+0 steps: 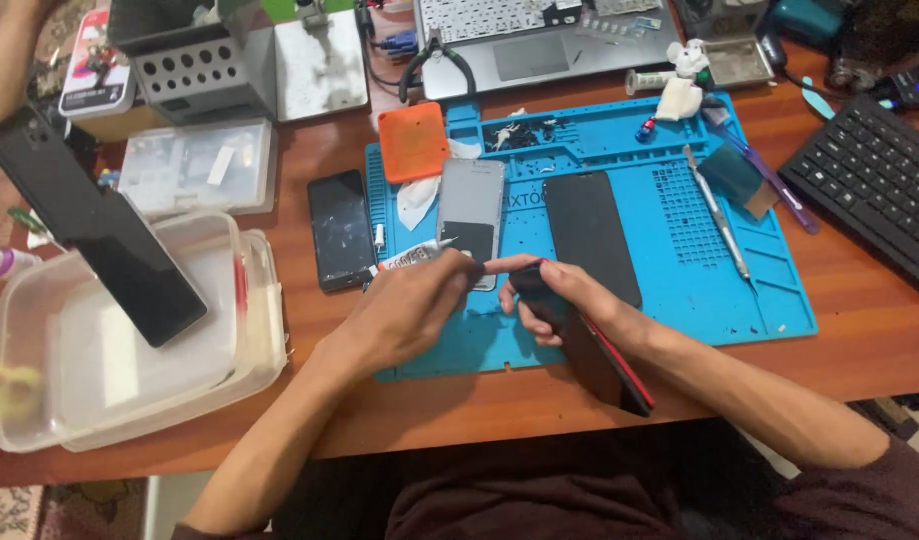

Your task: The person uses a red prying tool to separate the screen assembly from the back housing of a smartphone. They carefully work around the edges to release the adhesive, then lift the screen to reveal the internal components, including the battery and motherboard.

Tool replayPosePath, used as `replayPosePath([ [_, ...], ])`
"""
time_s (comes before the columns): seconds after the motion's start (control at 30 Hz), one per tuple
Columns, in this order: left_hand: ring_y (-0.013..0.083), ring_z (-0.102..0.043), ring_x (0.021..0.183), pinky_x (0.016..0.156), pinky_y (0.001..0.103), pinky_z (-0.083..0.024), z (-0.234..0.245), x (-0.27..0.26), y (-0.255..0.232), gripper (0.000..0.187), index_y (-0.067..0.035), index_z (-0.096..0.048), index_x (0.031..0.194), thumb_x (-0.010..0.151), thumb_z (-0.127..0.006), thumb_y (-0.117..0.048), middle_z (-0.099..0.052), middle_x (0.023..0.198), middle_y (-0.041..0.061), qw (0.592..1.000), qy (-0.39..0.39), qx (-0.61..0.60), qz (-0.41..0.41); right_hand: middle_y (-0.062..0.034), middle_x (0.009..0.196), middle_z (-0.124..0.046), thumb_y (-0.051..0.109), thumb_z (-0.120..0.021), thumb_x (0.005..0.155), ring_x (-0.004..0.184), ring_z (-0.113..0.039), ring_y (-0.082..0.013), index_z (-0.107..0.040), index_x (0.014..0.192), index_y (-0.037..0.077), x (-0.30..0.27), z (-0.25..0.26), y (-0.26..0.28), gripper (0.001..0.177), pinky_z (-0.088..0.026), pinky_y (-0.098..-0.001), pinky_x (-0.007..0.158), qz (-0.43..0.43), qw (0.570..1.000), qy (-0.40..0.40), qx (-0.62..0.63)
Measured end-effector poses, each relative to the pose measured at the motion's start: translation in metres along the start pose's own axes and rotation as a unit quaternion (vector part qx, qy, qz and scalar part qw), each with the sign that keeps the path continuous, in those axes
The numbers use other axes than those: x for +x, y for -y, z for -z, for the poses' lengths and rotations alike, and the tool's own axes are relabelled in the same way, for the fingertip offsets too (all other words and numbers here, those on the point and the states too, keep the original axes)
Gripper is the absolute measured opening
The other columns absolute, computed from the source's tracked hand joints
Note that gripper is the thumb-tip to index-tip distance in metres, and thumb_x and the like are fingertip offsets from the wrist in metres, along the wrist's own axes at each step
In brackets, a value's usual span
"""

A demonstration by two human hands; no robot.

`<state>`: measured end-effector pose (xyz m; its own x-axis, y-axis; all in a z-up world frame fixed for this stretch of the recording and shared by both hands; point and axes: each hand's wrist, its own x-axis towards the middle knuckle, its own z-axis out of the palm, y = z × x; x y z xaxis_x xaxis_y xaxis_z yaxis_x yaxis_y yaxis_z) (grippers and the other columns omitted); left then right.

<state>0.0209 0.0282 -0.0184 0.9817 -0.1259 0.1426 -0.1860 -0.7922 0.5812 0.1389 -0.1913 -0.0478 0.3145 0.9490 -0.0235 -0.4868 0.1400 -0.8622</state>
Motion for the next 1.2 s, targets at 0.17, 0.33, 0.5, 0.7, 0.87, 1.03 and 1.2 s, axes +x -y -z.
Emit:
replayPosePath([
  [0.17, 0.0316, -0.076, 0.078, 0.063, 0.041, -0.063, 0.004, 0.006, 0.014, 0.025, -0.009, -0.059, 0.128, 0.104, -0.052, -0.011, -0.076, 0.085, 0.017, 0.962, -0.148, -0.226, 0.039, -0.0236, 0.097, -0.056, 0.046, -0.051, 0.097, 0.059, -0.048, -0.0158, -0.047, 0.139, -0.01, 0.004, 0.001, -0.001, 0.07, -0.042, -0.0265, 0.044, 0.041, 0.994, -0.094, -0.025],
  [0.33, 0.0204, -0.07, 0.079, 0.071, 0.033, -0.059, 0.009, 0.007, 0.046, 0.029, -0.006, -0.053, 0.136, 0.107, -0.052, -0.011, -0.074, 0.086, 0.014, 0.898, -0.295, -0.318, 0.07, -0.0244, 0.1, -0.06, 0.039, -0.057, 0.095, 0.066, -0.059, -0.0217, -0.051, 0.135, -0.008, 0.005, 0.005, -0.001, 0.062, -0.054, -0.0339, 0.053, 0.058, 0.988, -0.142, -0.025],
  [0.5, 0.0211, -0.071, 0.088, 0.079, 0.038, -0.058, 0.027, -0.001, 0.065, 0.028, -0.003, -0.058, 0.133, 0.106, -0.055, -0.007, -0.072, 0.099, 0.014, 0.897, -0.377, -0.174, 0.153, -0.0194, 0.102, -0.059, 0.034, -0.066, 0.091, 0.071, -0.056, -0.0184, -0.052, 0.134, -0.006, 0.004, -0.002, 0.014, 0.06, -0.053, -0.0331, 0.061, 0.041, 0.97, -0.236, -0.04],
  [0.7, 0.0477, -0.063, 0.116, 0.088, 0.057, -0.055, 0.032, 0.003, 0.067, 0.049, 0.003, -0.051, 0.143, 0.099, -0.065, -0.012, -0.061, 0.129, 0.028, 0.92, -0.287, 0.087, 0.252, -0.0171, 0.102, -0.057, 0.032, -0.071, 0.089, 0.073, -0.053, -0.0164, -0.05, 0.134, -0.005, 0.006, -0.007, 0.019, 0.063, -0.05, -0.0318, 0.06, 0.026, 0.963, -0.261, -0.055],
  [0.87, 0.0355, -0.061, 0.107, 0.082, 0.045, -0.055, 0.004, 0.011, 0.013, 0.058, -0.002, -0.048, 0.145, 0.097, -0.075, -0.019, -0.055, 0.125, 0.017, 0.919, -0.303, 0.233, 0.098, -0.0155, 0.1, -0.056, 0.033, -0.075, 0.087, 0.073, -0.055, -0.0155, -0.051, 0.133, -0.004, 0.007, -0.007, 0.016, 0.064, -0.051, -0.0309, 0.061, 0.031, 0.957, -0.282, -0.058],
  [1.03, 0.0364, -0.072, 0.07, 0.057, 0.042, -0.057, -0.024, 0.013, -0.055, 0.081, -0.002, -0.03, 0.154, 0.093, -0.067, -0.041, -0.07, 0.095, 0.021, 0.963, -0.089, -0.241, 0.081, -0.0133, 0.098, -0.055, 0.035, -0.078, 0.084, 0.075, -0.057, -0.0165, -0.054, 0.131, -0.002, 0.011, -0.011, 0.019, 0.064, -0.054, -0.0315, 0.064, 0.009, 0.945, -0.316, -0.084],
  [1.2, 0.0302, -0.076, 0.07, 0.051, 0.038, -0.065, -0.041, 0.015, -0.041, 0.089, -0.009, -0.023, 0.161, 0.09, -0.075, -0.021, -0.07, 0.097, 0.021, 0.879, 0.05, -0.46, 0.117, -0.0116, 0.103, -0.056, 0.043, -0.074, 0.086, 0.083, -0.058, -0.0177, -0.054, 0.133, 0.004, 0.012, -0.021, 0.025, 0.064, -0.058, -0.0371, 0.07, -0.006, 0.933, -0.351, -0.082],
])
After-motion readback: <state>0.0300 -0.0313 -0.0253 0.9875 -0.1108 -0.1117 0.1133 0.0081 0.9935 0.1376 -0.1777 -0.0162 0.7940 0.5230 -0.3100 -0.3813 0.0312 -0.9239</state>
